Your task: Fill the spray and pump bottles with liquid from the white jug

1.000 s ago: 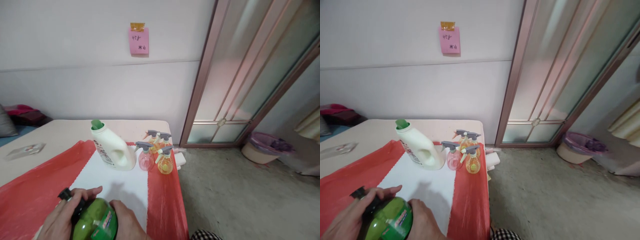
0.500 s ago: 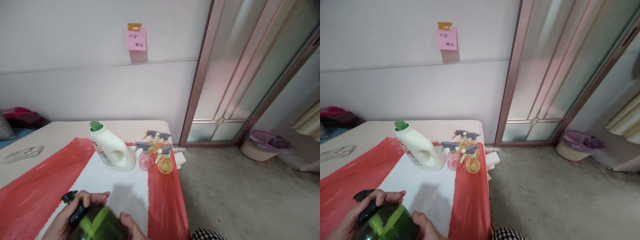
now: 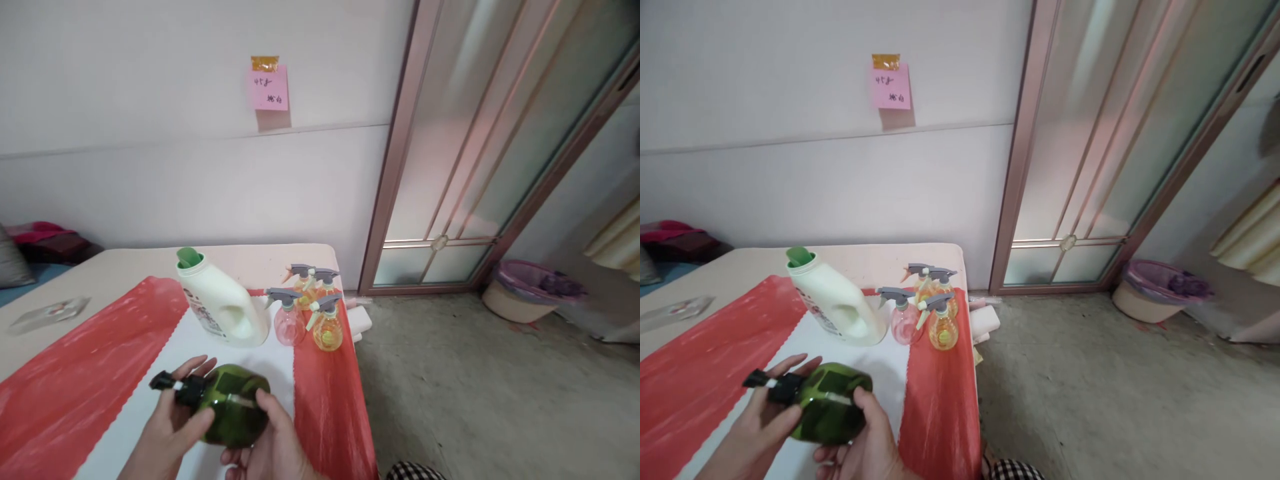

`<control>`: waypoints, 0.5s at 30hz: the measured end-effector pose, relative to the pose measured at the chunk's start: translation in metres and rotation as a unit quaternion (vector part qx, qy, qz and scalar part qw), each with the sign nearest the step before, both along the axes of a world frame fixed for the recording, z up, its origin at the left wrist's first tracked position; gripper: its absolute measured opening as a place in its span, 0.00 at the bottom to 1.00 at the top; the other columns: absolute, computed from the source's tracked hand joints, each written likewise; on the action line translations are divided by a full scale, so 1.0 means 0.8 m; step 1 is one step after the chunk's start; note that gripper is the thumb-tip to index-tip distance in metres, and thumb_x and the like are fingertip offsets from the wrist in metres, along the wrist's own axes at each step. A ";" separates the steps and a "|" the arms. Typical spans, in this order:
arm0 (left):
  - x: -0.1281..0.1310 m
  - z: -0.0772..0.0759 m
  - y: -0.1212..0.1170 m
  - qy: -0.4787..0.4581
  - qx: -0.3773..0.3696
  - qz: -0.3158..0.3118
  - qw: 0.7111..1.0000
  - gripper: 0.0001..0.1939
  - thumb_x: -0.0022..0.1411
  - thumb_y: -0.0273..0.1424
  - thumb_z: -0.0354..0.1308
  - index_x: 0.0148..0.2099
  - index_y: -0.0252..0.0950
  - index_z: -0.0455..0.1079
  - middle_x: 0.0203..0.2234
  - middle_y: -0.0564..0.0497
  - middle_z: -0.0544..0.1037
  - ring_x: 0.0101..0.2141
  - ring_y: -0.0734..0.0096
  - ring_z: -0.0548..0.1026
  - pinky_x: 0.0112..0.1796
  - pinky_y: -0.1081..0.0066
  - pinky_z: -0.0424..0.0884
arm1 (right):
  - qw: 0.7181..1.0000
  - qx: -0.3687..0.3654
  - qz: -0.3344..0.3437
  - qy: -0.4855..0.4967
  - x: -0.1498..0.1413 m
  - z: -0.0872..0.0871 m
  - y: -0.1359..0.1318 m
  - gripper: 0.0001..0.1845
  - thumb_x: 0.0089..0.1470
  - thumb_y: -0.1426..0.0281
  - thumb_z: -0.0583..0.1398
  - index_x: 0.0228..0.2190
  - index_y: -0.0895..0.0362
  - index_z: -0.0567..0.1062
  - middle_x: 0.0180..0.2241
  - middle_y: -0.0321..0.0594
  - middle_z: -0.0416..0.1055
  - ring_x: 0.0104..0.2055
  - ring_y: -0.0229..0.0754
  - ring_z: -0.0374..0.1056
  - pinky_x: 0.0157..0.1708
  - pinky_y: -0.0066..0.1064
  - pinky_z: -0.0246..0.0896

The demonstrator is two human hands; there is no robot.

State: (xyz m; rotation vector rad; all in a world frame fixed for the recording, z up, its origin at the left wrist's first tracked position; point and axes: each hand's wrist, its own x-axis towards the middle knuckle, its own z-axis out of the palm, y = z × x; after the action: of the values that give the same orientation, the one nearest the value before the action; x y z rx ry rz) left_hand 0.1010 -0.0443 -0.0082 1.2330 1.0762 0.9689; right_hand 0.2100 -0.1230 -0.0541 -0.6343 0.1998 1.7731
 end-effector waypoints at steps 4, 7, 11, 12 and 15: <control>0.024 -0.007 -0.005 0.015 -0.028 -0.053 0.998 0.46 0.32 0.35 0.74 0.56 0.43 0.62 0.51 0.41 0.74 0.50 0.48 0.73 0.41 0.63 0.74 | 0.995 -0.029 -0.095 -0.006 0.008 0.002 -0.002 0.35 0.58 0.46 0.48 0.43 0.64 0.74 0.28 0.43 0.73 0.23 0.34 0.67 0.24 0.22 0.57; 0.042 -0.008 -0.002 0.076 -0.010 -0.047 0.996 0.34 0.41 0.36 0.70 0.52 0.41 0.64 0.48 0.44 0.76 0.52 0.53 0.72 0.45 0.63 0.71 | 0.992 -0.051 -0.116 -0.016 0.001 -0.017 -0.008 0.36 0.51 0.42 0.53 0.36 0.63 0.76 0.31 0.46 0.72 0.26 0.37 0.70 0.24 0.25 0.58; 0.078 -0.025 -0.008 0.148 0.044 -0.167 0.974 0.16 0.47 0.35 0.61 0.40 0.38 0.69 0.36 0.49 0.78 0.40 0.61 0.76 0.41 0.66 0.70 | 0.982 -0.068 -0.136 -0.111 0.001 -0.044 -0.003 0.33 0.41 0.41 0.57 0.32 0.57 0.74 0.33 0.43 0.72 0.26 0.38 0.70 0.25 0.28 0.59; 0.088 -0.032 -0.013 0.179 0.054 -0.220 0.957 0.12 0.49 0.34 0.58 0.38 0.38 0.70 0.34 0.50 0.78 0.37 0.63 0.76 0.38 0.67 0.70 | 0.976 -0.061 -0.155 -0.139 0.003 -0.047 0.000 0.29 0.42 0.43 0.58 0.33 0.55 0.73 0.34 0.41 0.72 0.28 0.38 0.70 0.26 0.28 0.60; 0.109 -0.052 -0.029 0.266 0.117 -0.281 0.915 0.07 0.54 0.35 0.53 0.32 0.39 0.70 0.28 0.53 0.76 0.32 0.66 0.73 0.37 0.69 0.66 | 0.956 -0.041 -0.192 -0.219 0.005 -0.050 0.004 0.19 0.44 0.50 0.58 0.26 0.53 0.72 0.26 0.36 0.71 0.27 0.39 0.68 0.25 0.29 0.59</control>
State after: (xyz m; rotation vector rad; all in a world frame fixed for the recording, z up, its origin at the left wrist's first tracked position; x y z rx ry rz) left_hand 0.1883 -0.0673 -0.0501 1.9417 0.9313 0.3185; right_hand 0.2142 -0.1201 -0.0940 -0.9619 0.0824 1.2213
